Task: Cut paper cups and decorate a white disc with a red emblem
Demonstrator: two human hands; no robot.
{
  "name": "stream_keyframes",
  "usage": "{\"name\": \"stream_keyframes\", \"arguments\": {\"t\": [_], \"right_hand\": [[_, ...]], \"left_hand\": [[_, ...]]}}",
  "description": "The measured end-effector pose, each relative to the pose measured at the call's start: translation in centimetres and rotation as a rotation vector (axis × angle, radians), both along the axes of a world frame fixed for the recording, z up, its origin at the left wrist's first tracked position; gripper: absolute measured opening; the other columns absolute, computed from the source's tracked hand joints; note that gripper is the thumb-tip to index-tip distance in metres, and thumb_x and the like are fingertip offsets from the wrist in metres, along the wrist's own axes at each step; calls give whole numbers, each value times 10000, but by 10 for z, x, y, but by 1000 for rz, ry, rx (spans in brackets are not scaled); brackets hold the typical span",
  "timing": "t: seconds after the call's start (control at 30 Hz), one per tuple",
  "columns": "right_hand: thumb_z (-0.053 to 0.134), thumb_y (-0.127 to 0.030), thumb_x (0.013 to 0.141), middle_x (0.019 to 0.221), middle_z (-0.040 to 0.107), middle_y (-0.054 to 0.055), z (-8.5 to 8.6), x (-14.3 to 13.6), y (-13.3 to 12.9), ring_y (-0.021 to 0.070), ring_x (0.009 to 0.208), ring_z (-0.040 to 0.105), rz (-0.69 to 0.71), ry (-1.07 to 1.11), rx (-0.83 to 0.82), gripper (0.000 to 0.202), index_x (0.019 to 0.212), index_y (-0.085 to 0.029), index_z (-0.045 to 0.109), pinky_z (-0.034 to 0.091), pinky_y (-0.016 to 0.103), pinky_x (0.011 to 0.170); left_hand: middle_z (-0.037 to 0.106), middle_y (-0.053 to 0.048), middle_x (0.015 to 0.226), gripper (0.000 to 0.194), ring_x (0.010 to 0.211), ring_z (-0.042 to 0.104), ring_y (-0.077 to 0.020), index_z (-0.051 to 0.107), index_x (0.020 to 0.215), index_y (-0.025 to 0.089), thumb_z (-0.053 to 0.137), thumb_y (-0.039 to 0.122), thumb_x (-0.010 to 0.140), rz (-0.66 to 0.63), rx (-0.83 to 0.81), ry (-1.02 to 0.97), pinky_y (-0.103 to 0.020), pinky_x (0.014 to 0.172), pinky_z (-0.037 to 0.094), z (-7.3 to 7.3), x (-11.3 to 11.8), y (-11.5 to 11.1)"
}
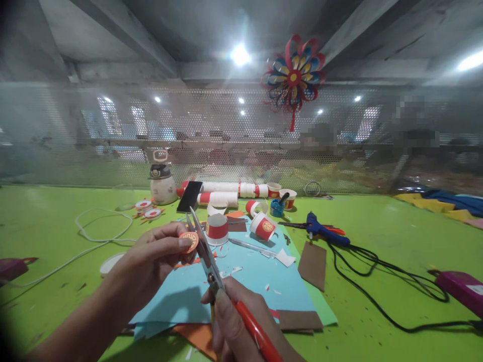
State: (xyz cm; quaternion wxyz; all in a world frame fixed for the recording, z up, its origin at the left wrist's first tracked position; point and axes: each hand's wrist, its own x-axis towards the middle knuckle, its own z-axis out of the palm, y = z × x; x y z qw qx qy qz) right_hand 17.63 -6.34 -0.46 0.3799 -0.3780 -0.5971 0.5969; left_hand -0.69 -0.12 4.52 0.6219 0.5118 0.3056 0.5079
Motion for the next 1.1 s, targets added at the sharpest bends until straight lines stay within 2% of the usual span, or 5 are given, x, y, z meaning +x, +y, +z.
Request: {"name": "stream_keyframes", "arguments": {"t": [0.37,0.73,0.9,1.1], "right_hand": [[370,-838,767,505,434,-67,-2,-1,3,68,439,398,15,11,48,743,1005,-159,553,292,199,447],[368,-834,773,565,480,-42,6,-1,3,60,471,417,-7,-52,20,736,1017,-163,545,331,192,485],[389,-852,742,648,542,-9,3,0,8,53,453,430,38,-33,-4,762,1046,-167,532,373,192,477],[391,-809,790,646,530,-19,3,-1,6,48,447,407,24,-22,29,697,1049,-176,523,371,200,484]], "left_hand": [[590,-9,645,143,604,494,-106,597,613,147,710,185,692,19,-19,-31,-242,601,383,-2,-1,2],[592,-8,650,154,621,483,-111,615,614,147,737,222,671,84,18,0,-245,613,382,-1,1,0],[579,-3,608,172,612,484,-115,607,601,153,738,231,679,37,37,28,-248,610,379,0,0,0],[585,-4,598,182,597,486,-113,597,585,153,728,229,686,23,45,34,-247,603,377,-1,0,-1]]}}
